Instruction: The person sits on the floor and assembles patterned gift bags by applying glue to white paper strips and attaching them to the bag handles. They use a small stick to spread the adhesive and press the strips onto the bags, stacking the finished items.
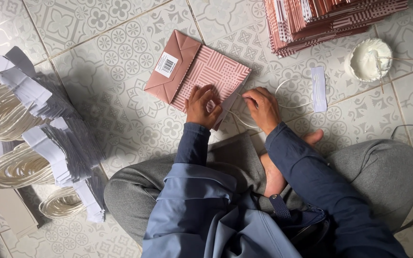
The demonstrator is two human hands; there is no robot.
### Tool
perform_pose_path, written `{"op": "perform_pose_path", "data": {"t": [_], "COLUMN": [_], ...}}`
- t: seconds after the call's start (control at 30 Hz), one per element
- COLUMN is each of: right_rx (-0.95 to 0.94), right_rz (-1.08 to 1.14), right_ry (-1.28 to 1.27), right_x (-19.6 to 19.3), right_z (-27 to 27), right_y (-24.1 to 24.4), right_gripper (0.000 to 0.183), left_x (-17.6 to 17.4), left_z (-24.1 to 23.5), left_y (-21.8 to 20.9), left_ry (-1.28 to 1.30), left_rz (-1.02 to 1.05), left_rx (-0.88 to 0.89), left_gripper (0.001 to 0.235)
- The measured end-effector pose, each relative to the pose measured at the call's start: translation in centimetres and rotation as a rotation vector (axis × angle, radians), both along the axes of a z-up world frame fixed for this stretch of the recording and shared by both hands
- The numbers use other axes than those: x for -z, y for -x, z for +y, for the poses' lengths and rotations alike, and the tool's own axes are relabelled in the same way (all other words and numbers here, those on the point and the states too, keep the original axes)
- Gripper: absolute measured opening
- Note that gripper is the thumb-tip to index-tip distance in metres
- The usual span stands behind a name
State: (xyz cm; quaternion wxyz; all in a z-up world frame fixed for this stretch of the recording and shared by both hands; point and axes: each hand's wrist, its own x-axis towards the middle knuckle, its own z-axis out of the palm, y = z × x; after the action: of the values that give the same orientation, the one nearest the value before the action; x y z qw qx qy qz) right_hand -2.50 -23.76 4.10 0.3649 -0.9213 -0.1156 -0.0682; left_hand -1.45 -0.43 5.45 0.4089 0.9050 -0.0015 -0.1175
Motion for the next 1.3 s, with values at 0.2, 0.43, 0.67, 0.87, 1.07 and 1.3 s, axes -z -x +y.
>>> {"op": "perform_pose_path", "data": {"t": [0.2,0.43,0.67,0.87,1.07,1.3], "right_rx": [-0.021,-0.035,-0.032,-0.036,-0.034,-0.027], "right_rz": [-0.004,-0.006,-0.013,-0.017,-0.014,-0.006], "right_ry": [-0.001,0.003,-0.006,0.003,0.002,-0.012], "right_x": [-0.1,0.0,0.0,0.0,0.3,0.4], "right_z": [-0.1,-0.3,-0.4,-0.3,-0.4,-0.3], "right_y": [-0.2,-0.4,-0.2,-0.2,-0.4,-0.4], "right_gripper": [0.014,0.014,0.015,0.016,0.015,0.014], "left_x": [-0.6,-0.6,-0.4,0.5,1.2,2.6], "left_z": [-0.1,-0.2,-0.3,-0.5,-1.5,-2.2], "left_y": [0.1,0.1,0.1,0.2,0.6,0.9], "left_ry": [-0.002,-0.009,-0.02,-0.038,-0.148,-0.285], "left_rz": [0.015,0.026,0.014,0.001,-0.053,-0.108], "left_rx": [-0.004,-0.006,-0.009,-0.02,-0.005,0.037], "left_gripper": [0.011,0.011,0.012,0.01,0.011,0.037]}}
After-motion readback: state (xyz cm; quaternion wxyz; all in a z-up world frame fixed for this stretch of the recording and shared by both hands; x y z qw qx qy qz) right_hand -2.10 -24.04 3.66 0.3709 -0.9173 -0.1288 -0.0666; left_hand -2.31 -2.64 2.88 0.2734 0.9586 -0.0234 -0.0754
